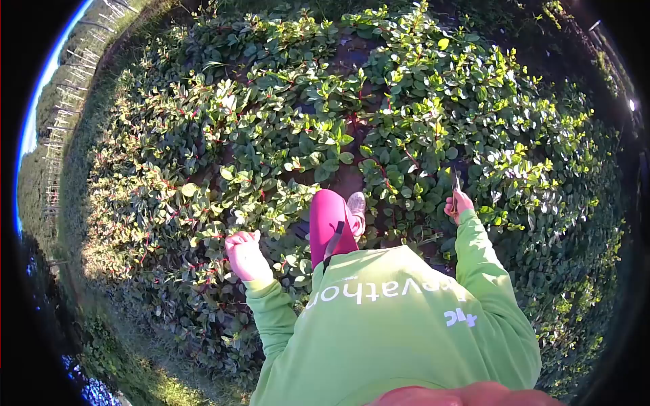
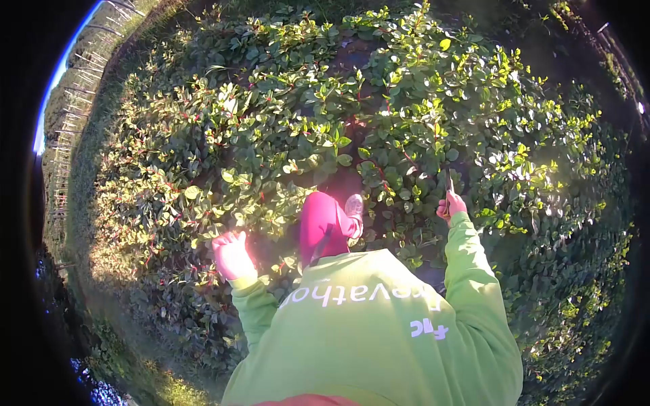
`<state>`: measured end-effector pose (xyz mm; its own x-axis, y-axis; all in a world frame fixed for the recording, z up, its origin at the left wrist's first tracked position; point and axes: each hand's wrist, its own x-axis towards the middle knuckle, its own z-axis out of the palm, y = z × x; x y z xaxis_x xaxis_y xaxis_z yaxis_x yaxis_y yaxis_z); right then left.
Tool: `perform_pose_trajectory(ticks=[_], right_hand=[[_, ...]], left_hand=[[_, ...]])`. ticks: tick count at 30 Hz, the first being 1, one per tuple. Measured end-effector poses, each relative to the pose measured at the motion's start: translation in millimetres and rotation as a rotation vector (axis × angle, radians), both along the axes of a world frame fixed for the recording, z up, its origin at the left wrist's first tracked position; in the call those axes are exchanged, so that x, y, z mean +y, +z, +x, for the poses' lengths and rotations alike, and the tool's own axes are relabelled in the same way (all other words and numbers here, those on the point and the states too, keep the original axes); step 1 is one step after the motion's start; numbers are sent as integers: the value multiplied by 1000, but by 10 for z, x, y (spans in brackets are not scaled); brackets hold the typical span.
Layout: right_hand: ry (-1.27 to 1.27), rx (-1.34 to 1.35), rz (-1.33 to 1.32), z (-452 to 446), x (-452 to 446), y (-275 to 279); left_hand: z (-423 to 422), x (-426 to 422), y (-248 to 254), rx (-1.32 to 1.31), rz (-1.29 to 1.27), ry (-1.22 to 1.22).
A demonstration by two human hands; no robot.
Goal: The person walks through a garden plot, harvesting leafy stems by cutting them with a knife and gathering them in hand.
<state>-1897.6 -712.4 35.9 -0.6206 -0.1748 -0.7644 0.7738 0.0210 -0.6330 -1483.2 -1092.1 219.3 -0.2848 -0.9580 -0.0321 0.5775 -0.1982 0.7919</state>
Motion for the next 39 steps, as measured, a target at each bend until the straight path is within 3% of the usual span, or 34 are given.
perform_pose_trajectory(ticks=[2, 3, 6, 7, 9, 11, 13, 16, 20, 23, 26, 29, 30, 31, 33, 35, 37, 39], right_hand=[[86, -1, -126, -267, -468, -72], [151, -22, -126, -397, -722, -78], [387, 44, 9, -743, -1402, -284], [423, 70, 42, -862, -1574, -364], [372, 36, 209, -1035, -1903, -409], [388, 119, 419, -1157, -2116, -559], [173, -83, 258, -1357, -2264, -645], [321, 187, 546, -1555, -2617, -385], [157, 275, 408, -2142, -2979, -321], [12, 266, 183, -2677, -3465, -261], [-63, 213, -34, -3124, -4233, -151], [-52, 23, -187, -3626, -4989, -608], [7, -41, -121, -3777, -5268, -782], [57, -72, -108, -3962, -5485, -1282], [39, -190, -15, -4221, -5931, -1715], [-23, -260, -11, -4364, -6110, -2332], [1, -214, 115, -4464, -6188, -2696], [45, -197, 156, -4574, -6149, -2848]], left_hand=[[-139, -310, -140, -131, -7, 70], [-32, -631, -484, -236, -126, 19], [-508, -1250, -444, -458, -222, 93], [-482, -1666, -773, -543, -321, 47], [-1083, -2056, -363, -248, -43, 66], [-1628, -2418, -93, -320, -1, 130], [-1991, -2830, -73, -384, -32, 80], [-2524, -3301, -62, -424, -34, -31], [-3393, -3624, 42, -460, -63, -147], [-3885, -3876, -238, -532, -107, -285], [-4589, -4123, -457, -764, -202, -392], [-5415, -4465, -950, -841, -304, -527], [-5667, -4635, -1248, -903, -352, -596], [-5916, -4803, -1652, -922, -379, -647], [-6528, -5008, -2322, -1126, -494, -732], [-7059, -5200, -3321, -1214, -741, -807], [-7768, -5266, -3994, -1487, -911, -916], [-8462, -5362, -4683, -1572, -1162, -990]])
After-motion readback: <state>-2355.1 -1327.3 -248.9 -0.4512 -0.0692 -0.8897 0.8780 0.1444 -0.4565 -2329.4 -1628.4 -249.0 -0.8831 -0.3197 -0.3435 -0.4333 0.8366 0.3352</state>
